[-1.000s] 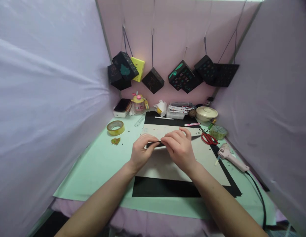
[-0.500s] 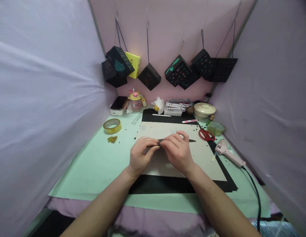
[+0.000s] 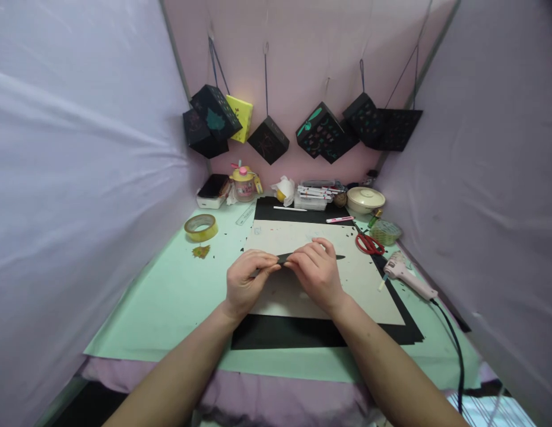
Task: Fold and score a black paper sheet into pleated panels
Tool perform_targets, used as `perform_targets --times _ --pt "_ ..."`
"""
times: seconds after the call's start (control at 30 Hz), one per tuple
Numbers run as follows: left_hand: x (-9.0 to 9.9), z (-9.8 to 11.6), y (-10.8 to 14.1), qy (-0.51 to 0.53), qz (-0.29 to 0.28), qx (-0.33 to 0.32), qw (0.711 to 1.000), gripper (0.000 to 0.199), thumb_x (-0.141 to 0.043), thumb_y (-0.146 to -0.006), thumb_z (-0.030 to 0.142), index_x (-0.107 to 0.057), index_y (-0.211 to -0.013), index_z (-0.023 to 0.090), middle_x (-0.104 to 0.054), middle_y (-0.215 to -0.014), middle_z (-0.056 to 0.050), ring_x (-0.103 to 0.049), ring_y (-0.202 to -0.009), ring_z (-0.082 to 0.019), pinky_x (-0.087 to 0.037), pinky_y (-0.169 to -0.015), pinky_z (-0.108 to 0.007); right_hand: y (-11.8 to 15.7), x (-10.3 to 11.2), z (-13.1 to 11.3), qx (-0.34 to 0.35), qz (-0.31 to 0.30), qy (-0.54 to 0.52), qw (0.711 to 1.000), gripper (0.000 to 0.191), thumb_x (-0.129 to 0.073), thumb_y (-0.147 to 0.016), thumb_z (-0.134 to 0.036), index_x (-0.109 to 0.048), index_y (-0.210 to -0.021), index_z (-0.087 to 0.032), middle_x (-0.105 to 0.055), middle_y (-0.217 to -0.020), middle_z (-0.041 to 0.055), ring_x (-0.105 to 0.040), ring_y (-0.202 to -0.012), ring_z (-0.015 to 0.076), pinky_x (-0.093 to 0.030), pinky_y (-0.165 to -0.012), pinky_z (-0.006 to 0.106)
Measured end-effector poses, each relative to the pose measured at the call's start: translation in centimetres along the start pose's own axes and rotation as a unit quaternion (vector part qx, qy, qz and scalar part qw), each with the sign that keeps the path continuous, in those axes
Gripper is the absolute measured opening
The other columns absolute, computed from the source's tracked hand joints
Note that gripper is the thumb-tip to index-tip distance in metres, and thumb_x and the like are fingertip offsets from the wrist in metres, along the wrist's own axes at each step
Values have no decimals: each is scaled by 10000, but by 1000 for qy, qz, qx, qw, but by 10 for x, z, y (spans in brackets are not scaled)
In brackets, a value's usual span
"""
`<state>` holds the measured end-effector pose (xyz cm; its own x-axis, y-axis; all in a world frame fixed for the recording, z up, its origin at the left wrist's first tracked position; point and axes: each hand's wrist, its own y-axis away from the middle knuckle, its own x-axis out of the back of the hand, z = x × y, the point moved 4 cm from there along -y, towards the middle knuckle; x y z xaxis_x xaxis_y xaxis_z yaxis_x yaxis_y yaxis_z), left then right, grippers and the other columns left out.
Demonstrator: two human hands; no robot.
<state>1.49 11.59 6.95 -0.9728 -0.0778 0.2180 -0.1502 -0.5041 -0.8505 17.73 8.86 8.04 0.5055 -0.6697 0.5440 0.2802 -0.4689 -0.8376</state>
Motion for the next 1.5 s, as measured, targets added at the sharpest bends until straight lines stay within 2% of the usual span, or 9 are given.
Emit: perform_targets --times 0.23,0.53,0.67,0.73,0.87,1.13,1.33,1.5 --pt "12 -6 -5 -14 32 12 999 45 -723 -790 163 -705 -796 203 -732 -792 -26 -693 -772 -172 -551 -736 -330 1 8 21 -22 -3 29 999 112 -572 -914 -230 -567 -804 -211 -670 -757 -13 -579 -758 139 -327 -963 362" --pt "18 -12 -9 -16 19 39 999 23 -720 -795 194 -716 -775 204 -733 -782 -33 -695 -778 -182 -556 -750 -347 0 9 28 -15 -13 28 999 119 -552 -916 -193 -572 -802 -219 -677 -775 -13 -567 -781 139 -333 -972 363" --pt "28 -22 -13 -16 46 72 996 30 -716 -795 192 -719 -766 201 -741 -801 -30 -701 -784 -180 -559 -769 -341 3 10 43 -37 -12 33 999 108 -526 -924 -171 -587 -847 -216 -682 -815 -1 -567 -809 149 -340 -962 368" --pt "32 -27 -14 -14 35 93 995 39 -698 -812 205 -728 -787 202 -748 -831 -32 -706 -809 -181 -561 -797 -341 5 12 54 -52 -6 39 998 100 -537 -923 -194 -584 -837 -214 -675 -803 3 -561 -804 157 -348 -942 371" --pt "32 -34 -16 5 -25 116 993 117 -628 -869 223 -742 -877 202 -756 -914 -45 -707 -888 -183 -558 -860 -343 9 14 69 -63 4 38 997 102 -533 -924 -198 -585 -836 -206 -669 -810 13 -550 -808 169 -366 -887 361" --pt "36 -39 -16 18 -20 150 988 161 -601 -887 265 -742 -923 197 -752 -979 -53 -701 -962 -200 -547 -923 -359 12 17 80 -89 16 26 996 127 -522 -929 -236 -612 -848 -198 -656 -809 39 -556 -807 195 -388 -763 341" --pt "35 -41 -16 17 -41 158 987 233 -551 -915 314 -735 -981 188 -740 -1033 -70 -685 -1015 -219 -524 -963 -390 13 19 80 -97 23 18 995 138 -519 -927 -239 -623 -846 -199 -663 -809 45 -569 -811 203 -404 -775 353" --pt "38 -43 -17 11 -42 171 984 246 -541 -920 314 -736 -1012 196 -735 -1054 -61 -678 -1031 -211 -526 -953 -360 14 18 84 -130 52 -58 989 137 -563 -909 -281 -607 -801 -210 -654 -775 30 -580 -774 197 -431 -740 349"
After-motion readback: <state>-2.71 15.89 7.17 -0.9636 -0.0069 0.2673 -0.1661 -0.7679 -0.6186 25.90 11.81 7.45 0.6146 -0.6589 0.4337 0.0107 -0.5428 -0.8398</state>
